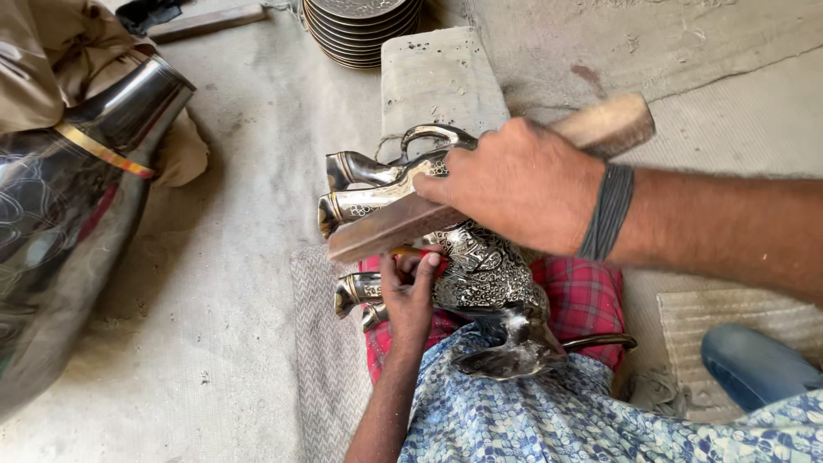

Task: The person uses a small chisel and a wooden mallet to engrave decorative patterns into a silver-colored metal elephant figurine. The person holds the figurine steady with the left hand and repeatedly taps the chisel with the mallet in the right hand.

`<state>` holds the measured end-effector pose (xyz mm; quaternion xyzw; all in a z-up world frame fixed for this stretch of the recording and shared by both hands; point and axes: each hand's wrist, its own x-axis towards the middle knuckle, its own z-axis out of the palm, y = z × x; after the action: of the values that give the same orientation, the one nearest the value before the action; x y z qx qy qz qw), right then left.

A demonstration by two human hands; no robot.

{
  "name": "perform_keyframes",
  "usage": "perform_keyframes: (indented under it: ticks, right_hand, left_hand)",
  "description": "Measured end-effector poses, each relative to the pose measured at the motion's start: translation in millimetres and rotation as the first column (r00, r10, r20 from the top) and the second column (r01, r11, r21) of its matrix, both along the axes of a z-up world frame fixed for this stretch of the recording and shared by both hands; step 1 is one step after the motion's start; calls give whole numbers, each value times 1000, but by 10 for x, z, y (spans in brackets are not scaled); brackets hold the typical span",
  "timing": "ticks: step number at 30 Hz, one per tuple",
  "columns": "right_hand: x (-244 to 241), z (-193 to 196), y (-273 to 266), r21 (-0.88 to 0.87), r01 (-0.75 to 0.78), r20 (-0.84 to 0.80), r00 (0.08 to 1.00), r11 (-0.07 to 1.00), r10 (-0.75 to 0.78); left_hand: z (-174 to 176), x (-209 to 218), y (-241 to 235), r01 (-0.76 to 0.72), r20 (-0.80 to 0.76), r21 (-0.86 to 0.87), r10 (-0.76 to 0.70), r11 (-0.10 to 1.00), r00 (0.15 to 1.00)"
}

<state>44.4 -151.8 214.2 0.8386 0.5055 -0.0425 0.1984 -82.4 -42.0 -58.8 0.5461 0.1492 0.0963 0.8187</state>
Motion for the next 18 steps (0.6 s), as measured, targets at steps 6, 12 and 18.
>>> perform_keyframes:
  ticks: [6, 12, 18]
  right_hand:
    - [-67, 61, -31, 90, -62, 0, 998, 994, 63]
    - [-149, -1, -89, 173, -95, 4, 995, 980, 96]
    - [-218, -40, -99, 169, -102, 14, 995, 980, 101]
  left_hand:
    - [-100, -37, -86, -49, 65, 22, 48, 999, 997]
    - [-148, -102, -175, -86, 104, -26, 88, 996, 991]
    - [-145, -105, -222, -112, 113, -47, 117, 993, 987]
